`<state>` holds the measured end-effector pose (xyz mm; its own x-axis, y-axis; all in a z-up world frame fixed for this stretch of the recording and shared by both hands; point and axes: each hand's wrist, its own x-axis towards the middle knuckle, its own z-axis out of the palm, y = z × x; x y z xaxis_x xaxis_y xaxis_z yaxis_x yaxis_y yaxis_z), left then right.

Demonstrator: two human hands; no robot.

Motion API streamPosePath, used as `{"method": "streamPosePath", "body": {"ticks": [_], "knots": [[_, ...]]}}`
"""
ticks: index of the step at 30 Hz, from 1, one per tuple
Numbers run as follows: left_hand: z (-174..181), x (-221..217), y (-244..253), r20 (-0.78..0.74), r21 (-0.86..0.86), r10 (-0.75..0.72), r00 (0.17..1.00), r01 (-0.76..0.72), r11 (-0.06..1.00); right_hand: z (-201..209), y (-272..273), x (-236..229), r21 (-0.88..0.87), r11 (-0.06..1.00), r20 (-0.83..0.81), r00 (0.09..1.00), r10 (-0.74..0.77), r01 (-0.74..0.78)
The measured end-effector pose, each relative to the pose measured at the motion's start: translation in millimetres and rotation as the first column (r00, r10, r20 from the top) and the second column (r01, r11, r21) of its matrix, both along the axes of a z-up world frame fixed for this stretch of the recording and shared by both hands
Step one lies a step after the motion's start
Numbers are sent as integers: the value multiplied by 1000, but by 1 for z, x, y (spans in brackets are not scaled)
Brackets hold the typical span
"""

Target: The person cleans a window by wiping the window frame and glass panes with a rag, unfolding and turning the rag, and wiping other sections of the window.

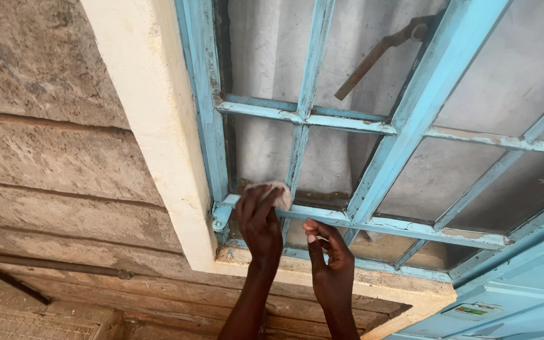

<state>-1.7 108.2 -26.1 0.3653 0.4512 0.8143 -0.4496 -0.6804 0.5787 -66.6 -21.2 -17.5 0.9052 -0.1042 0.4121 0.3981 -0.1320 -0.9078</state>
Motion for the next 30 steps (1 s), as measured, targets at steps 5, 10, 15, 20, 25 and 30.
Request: {"method": "streamPosePath", "body": {"ticks": [5, 10, 15, 20, 25, 30], "knots": [[57, 20, 52, 211, 55, 4, 978, -16, 998, -6, -10, 6, 49, 998, -1, 1000, -31, 31], [29, 2, 66, 149, 245, 6, 989, -42, 969, -14, -18, 4, 79, 983, -106, 982, -159, 168], [-5, -14, 66, -53, 148, -8, 999, 16, 989, -17, -26, 6, 60, 982, -114, 979, -170, 177], [-7, -3, 35, -38, 164, -100, 994, 105, 981, -23, -20, 16, 102, 981, -88, 984, -155, 164], [3, -25, 34, -165, 290, -160, 973, 203, 935, -16, 10, 14, 66, 997, -39, 998, -45, 47], [-2, -12, 59, -212, 198, -6, 977, 49, 979, -4, 10, 10, 32, 999, 37, 999, -26, 25]]}}
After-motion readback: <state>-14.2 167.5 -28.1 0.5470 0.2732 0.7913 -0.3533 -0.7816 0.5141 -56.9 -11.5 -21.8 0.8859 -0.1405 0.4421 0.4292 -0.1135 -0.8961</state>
